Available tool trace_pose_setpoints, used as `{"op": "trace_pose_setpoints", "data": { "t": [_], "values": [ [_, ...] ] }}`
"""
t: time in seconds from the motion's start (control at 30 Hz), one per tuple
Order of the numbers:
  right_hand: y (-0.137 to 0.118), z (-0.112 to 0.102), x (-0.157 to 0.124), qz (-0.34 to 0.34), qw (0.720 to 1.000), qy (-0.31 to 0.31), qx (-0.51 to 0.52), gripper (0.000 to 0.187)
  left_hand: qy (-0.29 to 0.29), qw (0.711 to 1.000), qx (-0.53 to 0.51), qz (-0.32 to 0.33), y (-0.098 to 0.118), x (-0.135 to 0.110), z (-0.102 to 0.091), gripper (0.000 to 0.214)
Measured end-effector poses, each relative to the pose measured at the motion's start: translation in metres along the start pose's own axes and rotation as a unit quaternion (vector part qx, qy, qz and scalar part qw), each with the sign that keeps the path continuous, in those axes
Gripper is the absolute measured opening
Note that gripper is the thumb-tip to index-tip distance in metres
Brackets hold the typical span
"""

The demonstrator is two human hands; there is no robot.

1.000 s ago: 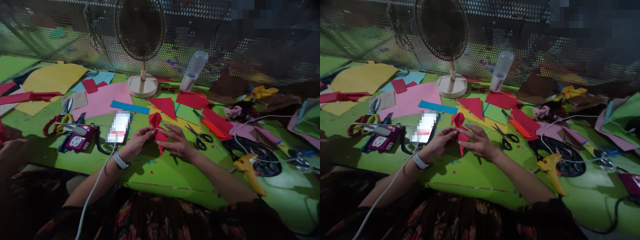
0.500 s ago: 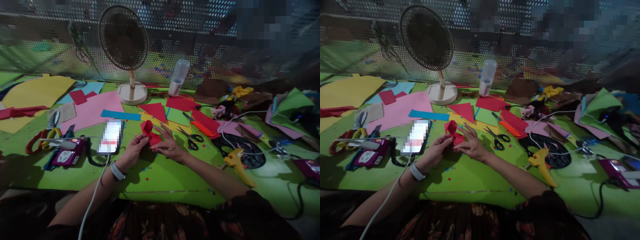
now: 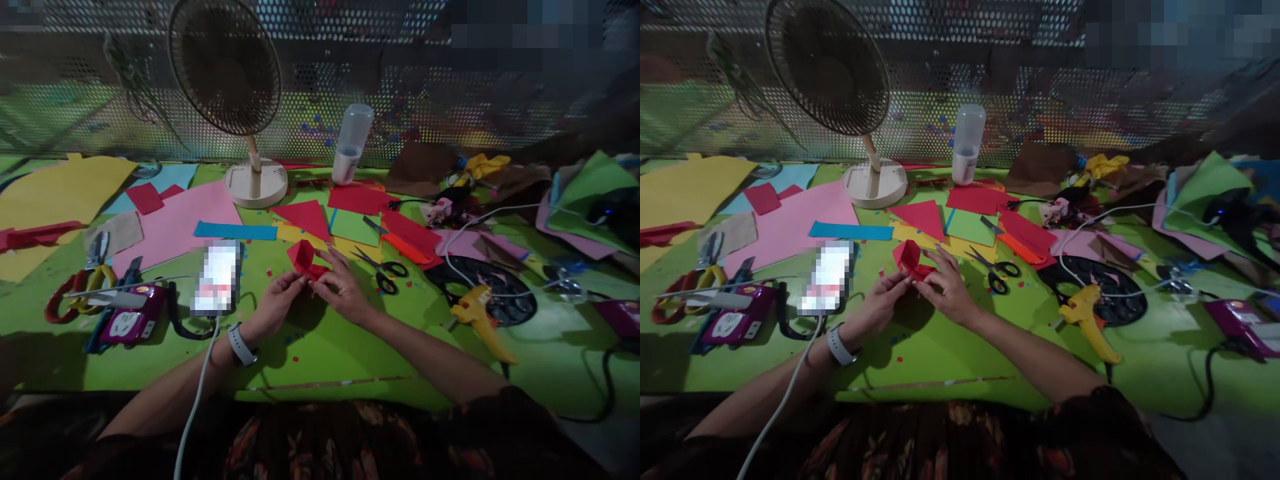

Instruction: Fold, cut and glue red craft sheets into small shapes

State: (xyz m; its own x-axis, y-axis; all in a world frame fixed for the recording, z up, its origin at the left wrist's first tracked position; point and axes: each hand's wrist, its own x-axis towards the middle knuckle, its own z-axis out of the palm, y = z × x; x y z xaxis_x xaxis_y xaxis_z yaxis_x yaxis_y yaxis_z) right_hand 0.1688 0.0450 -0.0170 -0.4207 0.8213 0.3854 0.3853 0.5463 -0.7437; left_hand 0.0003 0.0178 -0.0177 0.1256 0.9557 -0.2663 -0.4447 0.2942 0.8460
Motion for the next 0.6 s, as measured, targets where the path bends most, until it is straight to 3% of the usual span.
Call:
{"op": "trace_pose_setpoints", "data": {
  "t": [0.23, 0.47, 0.6],
  "values": [
    [0.0029, 0.0025, 0.0044, -0.012, 0.999, -0.008, -0.028, 0.024, 0.032, 0.997, -0.057, -0.046, 0.0010, -0.0041, -0.0031, 0.020],
    [0.0059, 0.0041, 0.0045, -0.017, 1.000, -0.017, -0.018, 0.019, 0.035, 0.998, -0.037, -0.048, -0.0026, -0.0037, -0.0052, 0.021],
    [0.0071, 0.0038, 0.0053, -0.028, 0.999, -0.018, -0.007, 0.020, 0.066, 0.996, -0.041, -0.049, -0.0023, -0.0024, -0.0045, 0.022]
  ]
}}
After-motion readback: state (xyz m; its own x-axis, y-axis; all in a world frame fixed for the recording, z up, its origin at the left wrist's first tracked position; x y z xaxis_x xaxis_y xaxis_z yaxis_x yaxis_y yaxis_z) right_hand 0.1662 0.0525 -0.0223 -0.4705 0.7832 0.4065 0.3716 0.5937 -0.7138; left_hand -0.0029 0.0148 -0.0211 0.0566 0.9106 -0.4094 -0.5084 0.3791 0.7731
